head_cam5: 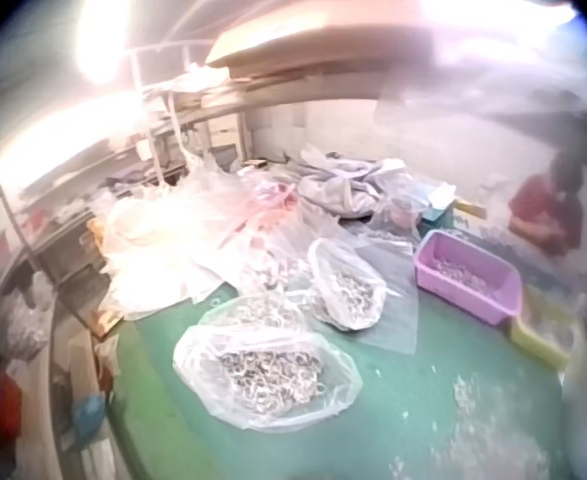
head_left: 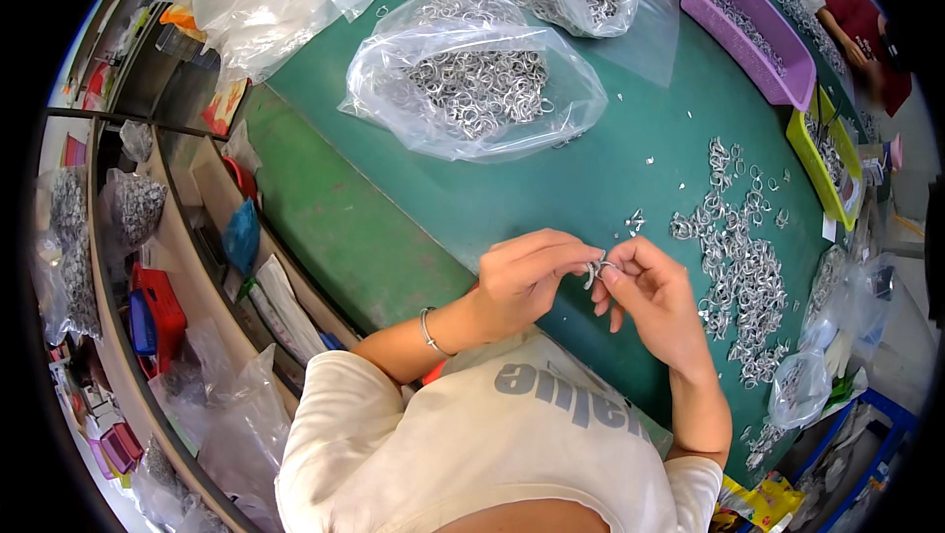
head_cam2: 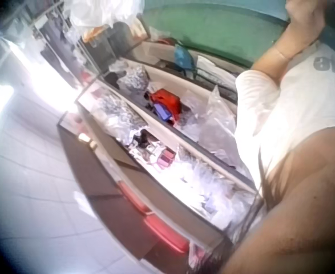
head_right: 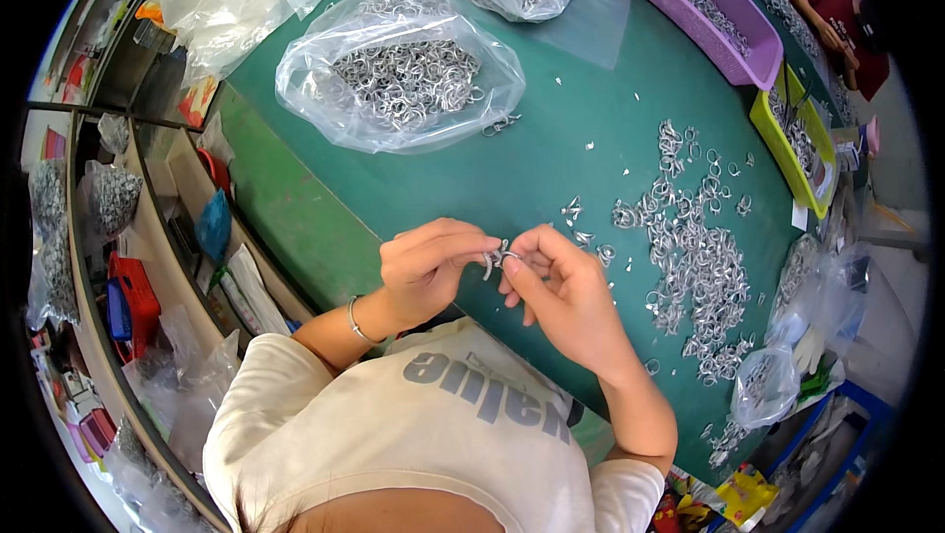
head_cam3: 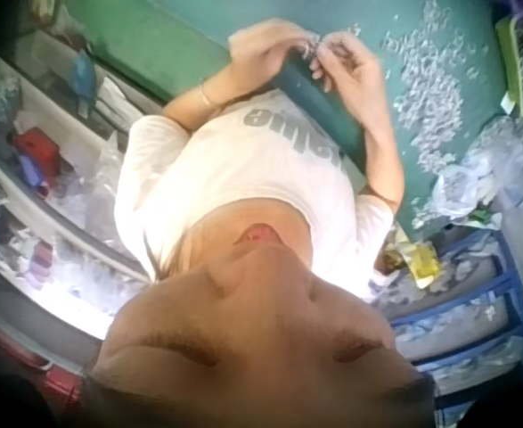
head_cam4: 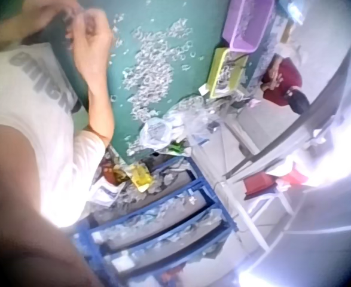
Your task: The person assembles small silver metal rings and pins by hand on a green worktable. They pick up components, interlock them, and place the finished assemblies into a clear plastic bag. The workspace contains multiple bags of parts and colored trays.
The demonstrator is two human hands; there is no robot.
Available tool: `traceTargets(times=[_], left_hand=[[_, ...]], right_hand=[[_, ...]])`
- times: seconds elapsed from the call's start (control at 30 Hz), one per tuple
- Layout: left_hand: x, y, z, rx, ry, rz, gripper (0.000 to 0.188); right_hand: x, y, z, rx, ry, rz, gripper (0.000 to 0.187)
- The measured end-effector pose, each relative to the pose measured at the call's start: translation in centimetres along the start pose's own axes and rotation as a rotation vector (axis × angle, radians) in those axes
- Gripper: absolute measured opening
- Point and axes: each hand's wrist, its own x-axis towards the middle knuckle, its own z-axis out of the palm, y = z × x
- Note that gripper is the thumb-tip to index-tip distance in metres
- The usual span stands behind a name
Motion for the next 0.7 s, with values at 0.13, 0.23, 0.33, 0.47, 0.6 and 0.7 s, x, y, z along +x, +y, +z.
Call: traceTargets(times=[0.13, 0.23, 0.33, 0.47, 0.6, 0.7], left_hand=[[-0.1, -0.2, 0.1, -0.251, -0.018, -0.275, 0.018], [-0.2, -0.3, 0.0, -0.466, -0.020, -0.534, 0.014], [-0.4, -0.4, 0.2, -0.488, -0.012, -0.642, 0.012], [-0.9, -0.6, 0.0, -0.172, -0.048, -0.207, 0.012], [-1.7, -1.2, 0.0, -0.540, -0.074, -0.669, 0.012], [-2.2, -0.8, 0.5, -0.634, -0.035, -0.746, 0.013]], right_hand=[[0.2, 0.7, -0.3, 0.219, -0.044, 0.019, 0.009], [0.0, 0.9, 0.0, 0.238, -0.031, 0.028, 0.010], [-0.2, 1.6, 0.5, 0.276, 0.015, 0.056, 0.012], [-0.3, 1.5, 0.2, 0.506, -0.069, 0.208, 0.013], [-0.9, 2.1, 1.1, 0.253, 0.035, 0.111, 0.012], [-1.3, 2.3, 1.2, 0.286, 0.058, 0.100, 0.011]])
